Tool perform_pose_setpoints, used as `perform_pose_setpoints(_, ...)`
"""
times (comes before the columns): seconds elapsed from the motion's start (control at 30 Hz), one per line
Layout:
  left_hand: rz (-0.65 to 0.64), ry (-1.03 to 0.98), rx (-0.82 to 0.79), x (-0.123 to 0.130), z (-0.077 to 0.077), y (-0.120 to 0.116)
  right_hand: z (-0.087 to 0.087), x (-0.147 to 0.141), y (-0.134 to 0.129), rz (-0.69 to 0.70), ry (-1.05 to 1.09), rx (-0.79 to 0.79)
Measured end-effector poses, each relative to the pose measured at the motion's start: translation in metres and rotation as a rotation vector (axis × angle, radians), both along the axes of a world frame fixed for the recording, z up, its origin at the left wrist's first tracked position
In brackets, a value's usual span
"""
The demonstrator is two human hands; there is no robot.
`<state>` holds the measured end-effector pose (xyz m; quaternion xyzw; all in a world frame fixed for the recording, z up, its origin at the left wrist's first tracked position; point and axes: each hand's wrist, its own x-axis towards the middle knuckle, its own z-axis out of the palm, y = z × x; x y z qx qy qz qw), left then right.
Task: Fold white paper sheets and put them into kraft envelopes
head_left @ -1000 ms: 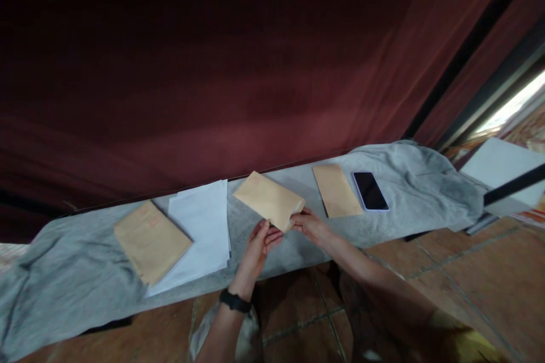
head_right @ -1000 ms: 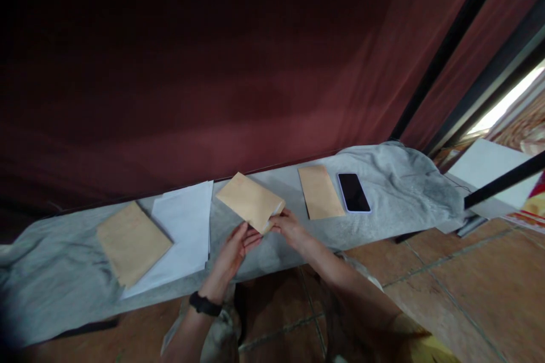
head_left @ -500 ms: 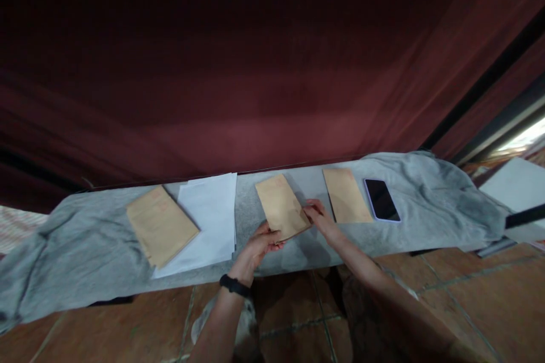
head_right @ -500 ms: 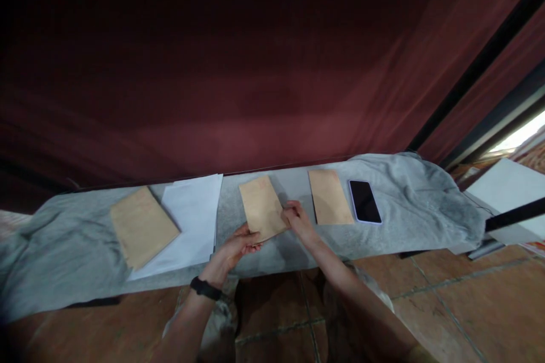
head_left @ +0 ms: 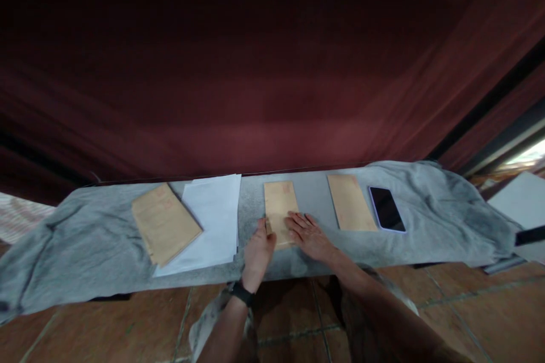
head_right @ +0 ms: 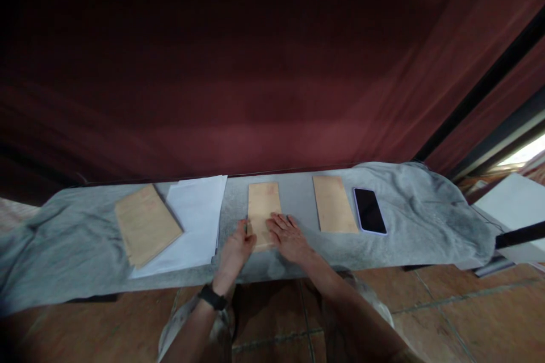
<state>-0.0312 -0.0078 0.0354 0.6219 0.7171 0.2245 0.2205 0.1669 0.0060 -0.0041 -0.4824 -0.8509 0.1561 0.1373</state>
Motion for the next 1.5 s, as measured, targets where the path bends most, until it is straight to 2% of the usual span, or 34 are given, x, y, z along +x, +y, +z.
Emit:
perform_pose_setpoints(0.1, -0.143, 0.240, 0.160, 0.010, -0.003, -0.008, 0.000, 0.004, 0.008, 0.031, -0.004, 0.009)
perform_pose_setpoints(0.17, -0.288, 0.267, 0.209, 0.016, -0.009, -0.011, -0.002, 0.006, 0.018, 0.047, -0.016, 0.008)
perform_pose_setpoints(0.27, -0.435, 0.265, 0.177, 0.021, -0.019, -0.012, -0.003, 0.006, 0.040, 0.063, -0.049, 0.002)
perform_pose_setpoints(0.4, -0.491, 0.259, 0.117, 0.020, -0.025, -0.014, -0.002, -0.005, 0.081, 0.096, -0.097, 0.021)
perform_pose_setpoints(0.57, -0.541, 0.212, 0.142, 0.012, -0.021, -0.016, 0.001, -0.023, 0.128, 0.039, -0.115, 0.018)
perform_pose_setpoints(0.73, -0.592, 0.196, 0.073, 0.008, -0.015, -0.016, 0.003, -0.035, 0.150, 0.018, -0.107, 0.037)
perform_pose_setpoints(0.97, -0.617, 0.170, 0.093, 0.007, -0.017, -0.016, 0.001, -0.038, 0.138, 0.138, -0.102, 0.046)
perform_pose_setpoints(1.23, -0.597, 0.142, 0.035, 0.005, -0.015, -0.013, 0.007, -0.041, 0.096, 0.243, -0.078, -0.067)
perform_pose_setpoints(1.4, -0.596, 0.118, 0.046, 0.004, -0.013, -0.012, 0.009, -0.032, 0.066, 0.289, -0.018, -0.168)
perform_pose_setpoints(1.5, -0.612, 0.132, 0.034, 0.004, -0.010, -0.012, 0.007, -0.025, 0.056, 0.299, 0.042, -0.187)
